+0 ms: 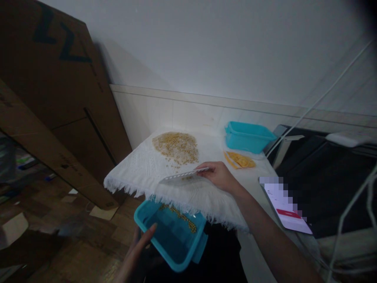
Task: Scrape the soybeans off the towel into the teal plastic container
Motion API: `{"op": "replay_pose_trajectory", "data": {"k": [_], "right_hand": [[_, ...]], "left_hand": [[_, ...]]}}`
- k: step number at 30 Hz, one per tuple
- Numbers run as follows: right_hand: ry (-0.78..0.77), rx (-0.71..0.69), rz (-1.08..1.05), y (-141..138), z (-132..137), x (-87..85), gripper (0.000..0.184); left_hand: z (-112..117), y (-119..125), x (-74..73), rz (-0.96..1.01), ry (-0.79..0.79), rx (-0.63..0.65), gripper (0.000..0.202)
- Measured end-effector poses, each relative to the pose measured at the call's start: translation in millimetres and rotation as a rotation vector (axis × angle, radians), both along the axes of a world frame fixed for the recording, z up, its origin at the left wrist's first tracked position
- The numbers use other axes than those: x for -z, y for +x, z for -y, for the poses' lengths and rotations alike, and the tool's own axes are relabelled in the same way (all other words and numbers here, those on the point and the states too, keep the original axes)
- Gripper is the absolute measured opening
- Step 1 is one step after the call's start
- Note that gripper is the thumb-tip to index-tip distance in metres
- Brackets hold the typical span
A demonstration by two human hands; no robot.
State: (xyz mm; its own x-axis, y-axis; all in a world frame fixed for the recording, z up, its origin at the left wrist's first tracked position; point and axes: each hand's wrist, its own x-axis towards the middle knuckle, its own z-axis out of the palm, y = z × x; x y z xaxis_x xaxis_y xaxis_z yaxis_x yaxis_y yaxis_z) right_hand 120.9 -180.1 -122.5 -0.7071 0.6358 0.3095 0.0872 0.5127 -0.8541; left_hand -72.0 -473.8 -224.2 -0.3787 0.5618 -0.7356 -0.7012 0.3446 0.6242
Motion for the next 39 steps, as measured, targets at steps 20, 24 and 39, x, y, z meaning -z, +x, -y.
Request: {"op": "replay_pose_trajectory", "data": {"k": [20,24,39], "right_hand": [[0.725,0.560,0.066,78.7,88.1,-0.6,0.028],[0.748,0.517,0.067,69.8,94.7,-0.4,0.029],[0.752,0.292,-0.004,56.5,127.8,1.4,0.035]], "left_hand": [[-2.5,4.5,-10.8,-0.020,0.021,0.000,0.121],[-1.7,1.4,-10.2,-0.035,0.016,0.006,0.121],[0.7,-0.5,-22.6,-0.014,0.084,-0.053,0.121]]}}
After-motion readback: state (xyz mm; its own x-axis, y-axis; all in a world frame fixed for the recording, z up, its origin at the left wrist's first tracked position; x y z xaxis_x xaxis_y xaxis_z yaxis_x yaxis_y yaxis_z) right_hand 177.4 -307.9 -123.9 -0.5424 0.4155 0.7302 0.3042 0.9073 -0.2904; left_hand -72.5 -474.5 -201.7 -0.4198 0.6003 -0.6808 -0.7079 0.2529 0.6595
